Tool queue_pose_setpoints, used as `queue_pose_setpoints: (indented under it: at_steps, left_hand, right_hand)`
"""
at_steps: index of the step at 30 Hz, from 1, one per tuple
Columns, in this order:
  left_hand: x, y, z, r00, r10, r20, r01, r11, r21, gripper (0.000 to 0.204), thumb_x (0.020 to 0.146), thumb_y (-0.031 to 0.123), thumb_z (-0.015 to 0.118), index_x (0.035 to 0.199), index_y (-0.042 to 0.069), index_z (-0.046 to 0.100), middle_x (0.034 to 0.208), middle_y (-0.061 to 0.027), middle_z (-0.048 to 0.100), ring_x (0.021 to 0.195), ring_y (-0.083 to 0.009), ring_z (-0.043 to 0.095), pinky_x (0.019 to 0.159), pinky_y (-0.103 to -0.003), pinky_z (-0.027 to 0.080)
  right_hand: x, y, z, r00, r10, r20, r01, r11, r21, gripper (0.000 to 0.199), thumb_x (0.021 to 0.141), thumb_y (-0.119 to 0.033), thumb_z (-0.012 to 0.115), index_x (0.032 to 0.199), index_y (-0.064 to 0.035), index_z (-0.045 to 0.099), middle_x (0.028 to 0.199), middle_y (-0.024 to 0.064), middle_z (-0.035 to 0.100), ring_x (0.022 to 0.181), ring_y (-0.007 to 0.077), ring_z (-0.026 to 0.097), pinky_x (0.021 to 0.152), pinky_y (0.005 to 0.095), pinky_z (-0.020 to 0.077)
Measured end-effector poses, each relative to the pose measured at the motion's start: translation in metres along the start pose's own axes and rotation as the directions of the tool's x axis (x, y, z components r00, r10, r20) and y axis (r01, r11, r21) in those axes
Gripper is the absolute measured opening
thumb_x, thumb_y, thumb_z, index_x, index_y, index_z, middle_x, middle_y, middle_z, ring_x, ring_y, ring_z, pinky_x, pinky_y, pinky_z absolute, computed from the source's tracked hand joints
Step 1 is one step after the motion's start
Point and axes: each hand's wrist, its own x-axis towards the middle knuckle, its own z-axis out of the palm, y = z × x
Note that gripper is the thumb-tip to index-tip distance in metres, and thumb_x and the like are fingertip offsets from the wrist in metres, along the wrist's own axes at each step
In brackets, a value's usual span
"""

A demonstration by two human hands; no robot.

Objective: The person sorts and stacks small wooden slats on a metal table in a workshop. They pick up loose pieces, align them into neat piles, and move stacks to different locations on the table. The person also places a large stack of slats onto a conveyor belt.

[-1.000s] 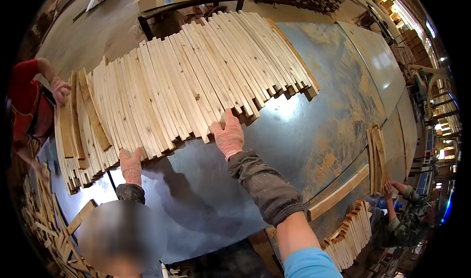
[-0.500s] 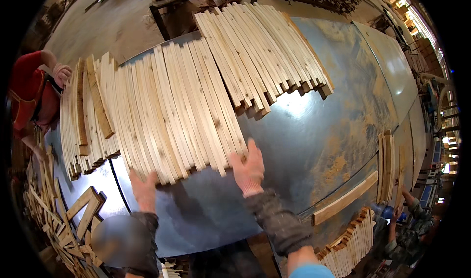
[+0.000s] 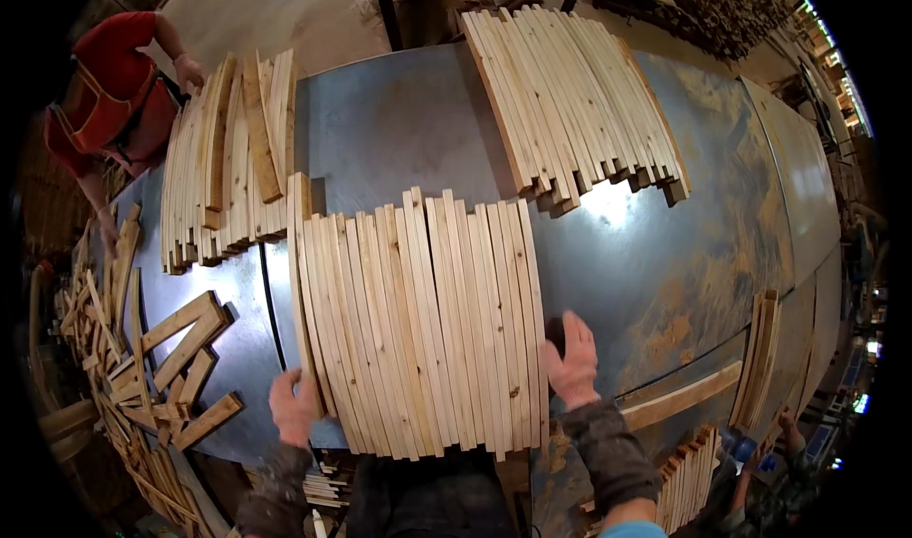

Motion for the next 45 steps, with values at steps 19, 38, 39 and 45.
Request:
queue_pose_setpoints:
  at_steps: [19,38,39,45]
  left_hand:
    - [0.064,0.049,0.018,0.622,-0.083,0.779,0.768,0.258,-0.586,0.071,0.089,0.007,0.08,0.151,-0.002,0.047,0.135,-0.0151,0.066,0.12,-0.0282,0.067,0.11,-0.042,0.055]
    - [-0.138,-0.061,-0.035,0.847,-0.039,0.531,0.531,-0.01,-0.847,0.081,0.09,0.003,0.084,0.163,0.007,0.047,0.143,-0.0073,0.066,0.124,-0.0187,0.063,0.109,-0.039,0.05]
    - [-0.163,-0.067,-0.053,0.878,-0.067,0.474,0.472,-0.047,-0.88,0.082,0.091,0.003,0.084,0.164,0.007,0.046,0.144,-0.0075,0.065,0.126,-0.0185,0.063,0.11,-0.039,0.05]
    - [-0.355,-0.123,-0.15,0.957,-0.258,0.132,0.092,-0.162,-0.982,0.083,0.092,0.003,0.083,0.166,0.008,0.045,0.15,-0.0076,0.063,0.136,-0.0188,0.06,0.117,-0.038,0.047]
  right_hand:
    - [0.041,-0.051,0.009,0.697,0.3,0.651,-0.717,0.33,0.614,0.081,0.089,-0.012,0.087,0.158,0.0007,0.047,0.139,0.0119,0.068,0.121,0.0221,0.068,0.108,0.0387,0.0546]
    - [-0.052,-0.081,0.021,0.785,-0.227,0.576,-0.424,0.48,0.768,0.066,0.089,-0.029,0.075,0.144,0.0034,0.057,0.127,0.0119,0.07,0.112,0.026,0.071,0.098,0.041,0.0589]
    - [-0.061,-0.1,0.012,0.755,-0.257,0.603,-0.417,0.522,0.744,0.068,0.089,-0.03,0.076,0.145,0.004,0.056,0.129,0.0134,0.069,0.112,0.0276,0.071,0.099,0.0425,0.0599]
    - [-0.124,-0.231,0.028,0.559,-0.538,0.631,-0.226,0.634,0.74,0.078,0.09,-0.035,0.08,0.15,0.0043,0.05,0.133,0.0171,0.068,0.114,0.0322,0.072,0.097,0.0479,0.0623]
